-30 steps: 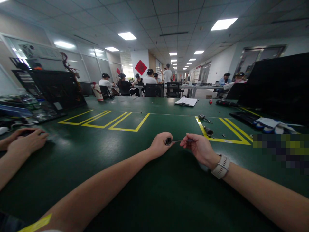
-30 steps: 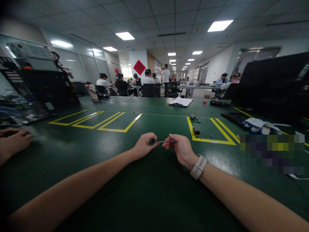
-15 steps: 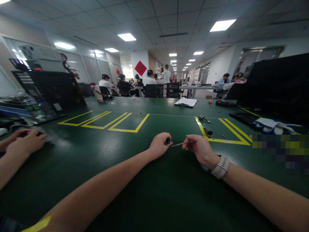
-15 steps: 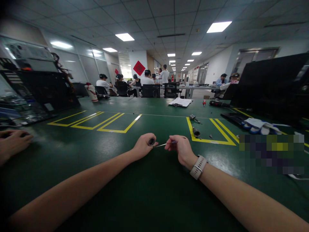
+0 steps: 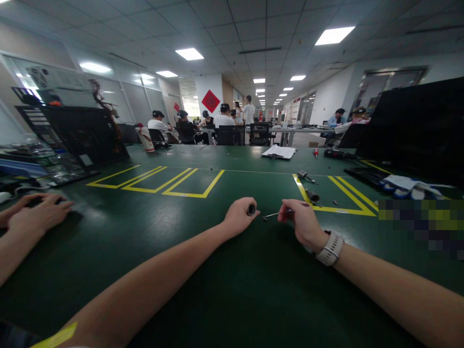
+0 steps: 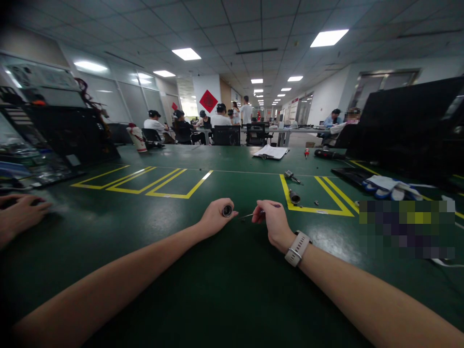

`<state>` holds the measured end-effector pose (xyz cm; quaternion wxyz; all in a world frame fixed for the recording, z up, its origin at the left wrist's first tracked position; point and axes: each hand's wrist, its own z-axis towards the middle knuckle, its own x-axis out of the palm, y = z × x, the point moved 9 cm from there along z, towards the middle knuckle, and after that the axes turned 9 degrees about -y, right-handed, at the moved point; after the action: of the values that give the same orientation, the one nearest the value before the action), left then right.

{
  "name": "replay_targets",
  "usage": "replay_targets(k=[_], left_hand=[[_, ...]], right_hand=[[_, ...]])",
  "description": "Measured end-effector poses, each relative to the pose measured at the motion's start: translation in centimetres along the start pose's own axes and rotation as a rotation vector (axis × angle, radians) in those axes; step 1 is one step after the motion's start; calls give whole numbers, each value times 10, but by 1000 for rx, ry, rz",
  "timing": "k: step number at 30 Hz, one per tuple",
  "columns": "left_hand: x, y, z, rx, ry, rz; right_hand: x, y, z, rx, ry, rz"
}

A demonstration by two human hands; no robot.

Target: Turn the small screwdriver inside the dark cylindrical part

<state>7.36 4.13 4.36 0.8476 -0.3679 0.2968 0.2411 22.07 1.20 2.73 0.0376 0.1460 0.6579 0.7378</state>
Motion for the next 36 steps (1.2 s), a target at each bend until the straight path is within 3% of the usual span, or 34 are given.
replay_targets(k=[4,7,12,17,25,36], left_hand=[[1,2,-1,-22,17,-52],[0,1,0,0,-5,-73],[1,-2,1,38,-19,-116],[-2,-1,1,36,-59,-131],[-4,-7,-1,58,-49,-138],[0,-7,-2,66,-1,-159]], right_hand=[[-3,16,-3,-113,-36,107],[6,28,-11,-222,59,110],[28,40,-31,-404,240,-157],[33,41,-39,-502,231,-322],[41,35,-44,-511,299,-393],[44,35,-43,-486,448,-307]])
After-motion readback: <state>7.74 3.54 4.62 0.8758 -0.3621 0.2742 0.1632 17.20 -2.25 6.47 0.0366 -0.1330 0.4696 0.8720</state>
